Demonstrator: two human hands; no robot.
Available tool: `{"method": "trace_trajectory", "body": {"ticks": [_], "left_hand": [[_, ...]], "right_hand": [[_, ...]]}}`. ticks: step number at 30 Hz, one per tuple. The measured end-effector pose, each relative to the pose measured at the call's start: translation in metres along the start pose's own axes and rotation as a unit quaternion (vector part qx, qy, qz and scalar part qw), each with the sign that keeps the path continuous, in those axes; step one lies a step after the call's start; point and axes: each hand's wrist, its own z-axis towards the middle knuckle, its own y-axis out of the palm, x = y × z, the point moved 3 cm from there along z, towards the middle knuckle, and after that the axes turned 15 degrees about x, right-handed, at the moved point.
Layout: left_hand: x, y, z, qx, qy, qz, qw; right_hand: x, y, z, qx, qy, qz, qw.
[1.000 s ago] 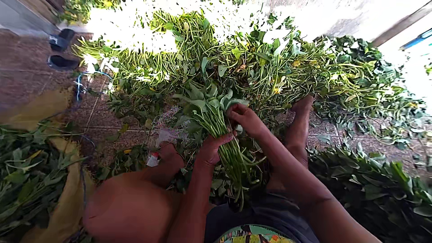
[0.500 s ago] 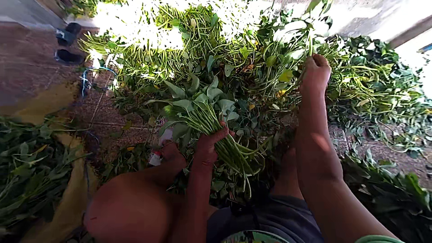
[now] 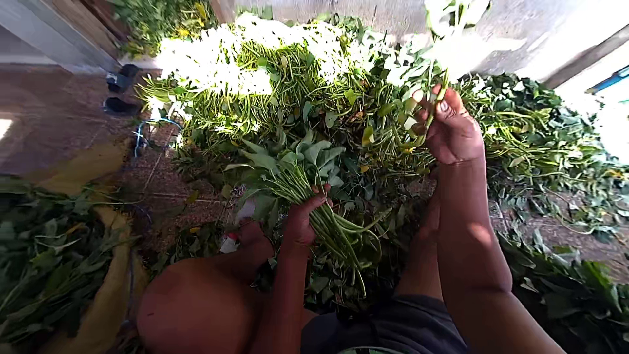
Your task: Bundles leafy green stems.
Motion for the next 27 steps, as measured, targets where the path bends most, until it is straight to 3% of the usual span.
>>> {"method": "trace_trajectory", "body": {"ticks": [6,10,16,22,27], "left_hand": [[0.003,-0.002,-0.001,-0.002,-0.001,-0.026,1.0],[0.015,-0.01,0.0,0.051,0.025,-0.006,0.998],[0.02,-0.029,0.015,0.095,0.11,0.039,0.989],[0.044,-0.038,0.011,0.257,0.112,0.033,0.959],[0.049,-0.043,0.005,0.267,0.133,0.069,0.952]], "right_hand": [[0.039,0.019,-0.031,-0.03,0.075,-0.083,0.993],[0.077,0.027,-0.08,-0.054,0.134,-0.094,0.985],[0.102,0.037,-0.137,-0.081,0.243,-0.059,0.965],[0.106,0.03,-0.154,0.083,0.269,-0.076,0.957],[0.103,0.027,-0.156,0.207,0.24,-0.117,0.941]]}}
